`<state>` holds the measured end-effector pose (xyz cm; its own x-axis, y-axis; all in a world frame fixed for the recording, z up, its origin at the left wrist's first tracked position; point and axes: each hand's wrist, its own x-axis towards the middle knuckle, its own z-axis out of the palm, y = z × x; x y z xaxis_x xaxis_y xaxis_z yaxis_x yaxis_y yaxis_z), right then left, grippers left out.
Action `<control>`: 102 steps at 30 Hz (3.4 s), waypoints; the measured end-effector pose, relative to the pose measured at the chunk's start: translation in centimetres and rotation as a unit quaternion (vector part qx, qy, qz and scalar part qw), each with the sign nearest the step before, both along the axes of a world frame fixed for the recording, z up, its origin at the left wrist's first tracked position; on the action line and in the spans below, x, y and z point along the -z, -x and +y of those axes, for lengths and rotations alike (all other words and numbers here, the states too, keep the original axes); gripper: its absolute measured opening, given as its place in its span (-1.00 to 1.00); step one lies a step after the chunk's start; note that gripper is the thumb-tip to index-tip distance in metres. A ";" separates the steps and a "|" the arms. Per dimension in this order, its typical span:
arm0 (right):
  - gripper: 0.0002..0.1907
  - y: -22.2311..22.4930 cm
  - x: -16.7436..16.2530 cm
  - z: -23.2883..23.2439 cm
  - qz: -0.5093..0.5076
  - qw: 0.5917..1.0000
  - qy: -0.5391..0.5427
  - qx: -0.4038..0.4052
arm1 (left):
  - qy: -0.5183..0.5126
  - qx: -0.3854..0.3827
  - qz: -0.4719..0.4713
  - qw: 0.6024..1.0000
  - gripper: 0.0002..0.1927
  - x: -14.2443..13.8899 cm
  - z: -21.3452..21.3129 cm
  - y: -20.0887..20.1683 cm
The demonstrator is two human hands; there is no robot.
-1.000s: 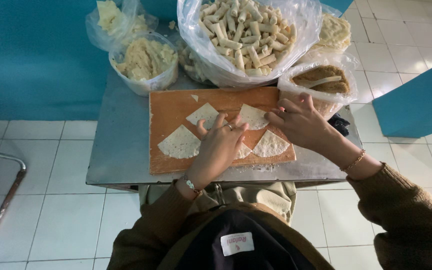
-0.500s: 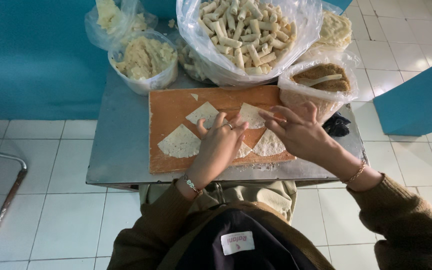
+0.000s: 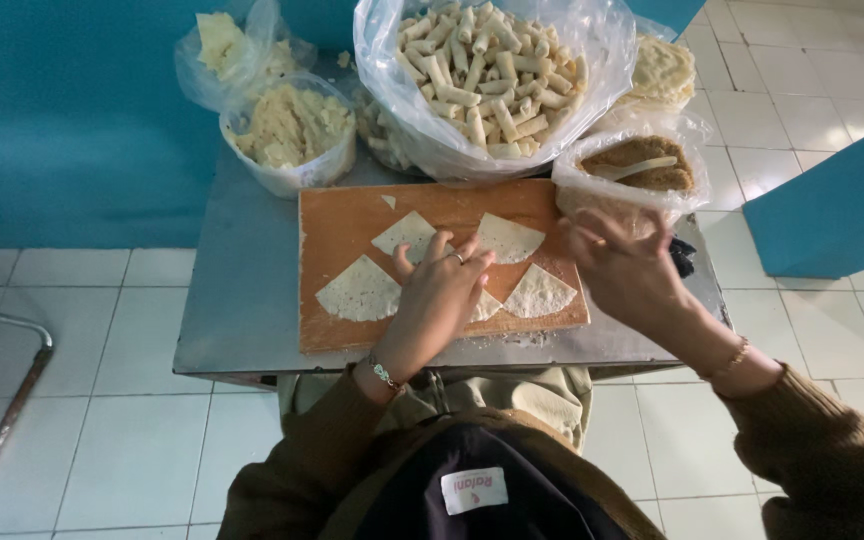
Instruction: The person spoons filling onto triangular dough wrappers on a wooden board and folds the wrappers over the filling by hand, pressing the edges to seal them. They then take a large dough sheet, cut it into triangular pieces with a knife, and continue folding and sealing the filled pieces.
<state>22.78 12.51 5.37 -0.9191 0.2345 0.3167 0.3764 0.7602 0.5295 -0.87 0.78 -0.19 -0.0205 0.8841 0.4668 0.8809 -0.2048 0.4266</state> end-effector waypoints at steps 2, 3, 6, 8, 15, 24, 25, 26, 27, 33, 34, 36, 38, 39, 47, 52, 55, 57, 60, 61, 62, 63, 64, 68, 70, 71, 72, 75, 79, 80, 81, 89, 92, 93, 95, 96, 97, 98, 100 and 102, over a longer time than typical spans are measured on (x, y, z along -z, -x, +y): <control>-0.58 -1.4 -0.6 -0.7 0.066 0.984 0.155 0.049 | 0.053 -0.018 0.013 0.998 -0.69 -0.1 0.2 -0.4; -0.56 -2.1 -0.6 -1.2 0.099 0.965 0.231 0.076 | 0.079 -0.024 0.020 0.996 -0.68 -0.2 0.4 -0.7; -0.43 -3.7 0.1 -3.0 0.227 0.841 0.491 -0.013 | -0.003 -0.050 0.054 0.997 -0.60 -0.5 0.4 -2.1; -0.46 -4.3 0.9 -4.2 0.231 0.844 0.483 0.019 | -0.034 -0.046 0.073 0.996 -0.51 -0.6 -0.6 -3.1; -0.35 -3.5 3.2 -8.1 0.039 0.960 0.228 0.156 | 0.018 0.086 0.070 0.994 -0.70 -0.5 -3.1 -4.8; -0.49 -3.6 1.9 -7.4 -0.031 0.984 0.102 0.140 | 0.067 0.103 0.016 0.992 -0.66 -1.0 -3.0 -4.4; -0.50 -3.5 1.8 -7.4 -0.017 0.985 0.113 0.132 | 0.068 0.105 0.018 0.992 -0.66 -1.1 -2.8 -4.5; -0.51 -3.4 1.6 -7.5 -0.002 0.984 0.124 0.124 | 0.069 0.106 0.020 0.992 -0.66 -1.2 -2.6 -4.5; -0.52 -3.3 1.5 -7.7 0.014 0.984 0.136 0.117 | 0.070 0.108 0.023 0.991 -0.66 -1.2 -2.7 -4.5; -0.53 -2.6 1.7 -8.7 0.002 0.993 0.085 0.086 | 0.041 0.090 0.039 0.994 -0.70 -1.1 -3.2 -4.5; -0.57 -2.7 1.8 -8.6 -0.025 0.993 0.063 0.099 | 0.042 0.090 0.037 0.994 -0.70 -1.1 -3.2 -4.5; -0.66 -2.8 1.9 -8.0 -0.077 0.989 0.012 0.123 | 0.037 0.086 0.034 0.995 -0.69 -1.1 -3.2 -4.6; -0.68 -2.9 2.1 -7.7 -0.074 0.990 0.004 0.122 | 0.043 0.086 0.037 0.995 -0.70 -1.1 -3.1 -4.6; -0.70 -3.0 2.2 -7.6 -0.071 0.990 0.000 0.122 | 0.046 0.085 0.039 0.995 -0.70 -1.1 -3.1 -4.7; -0.67 -3.8 1.6 -7.8 0.000 0.982 0.145 0.122 | 0.047 0.104 -0.002 0.993 -0.65 -0.7 -2.7 -4.3; -0.63 -5.7 0.3 -5.7 0.251 0.830 0.477 0.144 | 0.042 0.104 -0.017 0.994 -0.64 -0.9 -3.2 -4.0; -0.68 -6.3 0.8 -4.6 0.497 0.386 0.777 -0.022 | 0.028 0.099 -0.034 0.994 -0.68 -1.2 -3.5 -3.5; -0.68 -6.9 1.3 -4.4 0.529 0.162 0.832 -0.036 | -0.008 0.087 -0.050 0.995 -0.72 -1.4 -3.8 -3.3; -0.65 -7.5 1.9 -4.5 0.511 0.051 0.853 -0.098 | -0.016 0.081 -0.057 0.995 -0.74 -1.6 -3.9 -3.1; -0.64 -7.5 2.0 -4.7 0.519 0.041 0.849 -0.092 | -0.018 0.084 -0.057 0.995 -0.74 -1.6 -3.9 -3.0; -0.63 -7.5 2.2 -5.0 0.527 0.030 0.845 -0.086 | -0.019 0.086 -0.057 0.994 -0.74 -1.7 -4.0 -3.0; -0.62 -7.2 2.4 -5.2 0.533 0.020 0.842 -0.080 | -0.020 0.087 -0.057 0.994 -0.74 -1.7 -4.1 -3.0; -0.64 -6.9 2.6 -5.5 0.520 0.005 0.849 -0.097 | -0.019 0.087 -0.054 0.995 -0.74 -1.8 -4.2 -3.0; -0.67 -4.9 3.2 -6.9 0.479 0.093 0.864 -0.126 | -0.010 0.085 -0.035 0.996 -0.76 -2.0 -4.8 -2.9; -0.59 -3.9 3.2 -7.6 0.452 0.239 0.856 -0.073 | 0.000 0.074 -0.021 0.997 -0.80 -2.0 -5.0 -3.0; -0.53 -3.5 3.2 -7.9 0.429 0.325 0.843 -0.022 | 0.006 0.065 -0.014 0.998 -0.83 -2.0 -5.1 -3.0; -0.45 -3.0 3.1 -8.1 0.401 0.407 0.820 0.028 | 0.012 0.057 -0.006 0.998 -0.85 -1.9 -5.2 -3.0; -0.53 -1.9 2.9 -9.0 0.342 0.496 0.798 0.015 | -0.012 0.049 -0.008 0.999 -0.77 -1.8 -5.2 -3.0; -0.59 -1.3 2.7 -9.5 0.310 0.618 0.720 0.053 | 0.003 0.039 0.000 0.999 -0.78 -1.7 -5.2 -2.9; -0.59 -1.4 2.8 -9.4 0.306 0.640 0.702 0.060 | 0.005 0.039 -0.002 0.999 -0.78 -1.7 -5.2 -2.9; -0.60 -1.6 2.8 -9.1 0.301 0.662 0.683 0.068 | 0.006 0.040 -0.005 0.999 -0.78 -1.7 -5.3 -2.9; -0.60 -3.7 2.9 -7.5 0.384 0.577 0.708 0.135 | 0.013 0.046 -0.017 0.999 -0.75 -1.2 -5.1 -2.8; -0.76 -3.5 2.6 -8.4 0.257 0.798 0.526 0.140 | 0.003 0.052 -0.019 0.998 -0.75 -1.0 -5.0 -2.8; -0.81 -3.1 2.4 -8.8 0.182 0.873 0.432 0.133 | 0.001 0.054 -0.018 0.998 -0.75 -1.0 -5.0 -2.8; -0.86 -1.9 2.2 -9.5 0.070 0.938 0.318 0.121 | -0.020 0.039 -0.009 0.999 -0.77 -1.0 -5.3 -2.8; -0.83 -1.1 2.1 -9.9 0.013 0.960 0.257 0.114 | -0.030 0.031 -0.005 0.999 -0.78 -1.2 -5.5 -2.8; -0.78 -0.6 1.9 -10.2 -0.030 0.962 0.241 0.121 | -0.032 0.021 0.000 0.999 -0.78 -1.4 -5.7 -2.7; -0.72 0.0 1.7 -10.5 -0.073 0.963 0.225 0.128 | -0.032 0.011 0.005 0.999 -0.77 -1.6 -5.9 -2.5; -0.64 1.0 1.3 -11.1 -0.137 0.958 0.210 0.139 | -0.039 -0.008 0.005 0.999 -0.78 -2.1 -6.5 -2.2; -0.59 1.8 1.2 -11.6 -0.174 0.950 0.210 0.152 | -0.055 -0.024 -0.002 0.998 -0.80 -2.6 -6.8 -1.9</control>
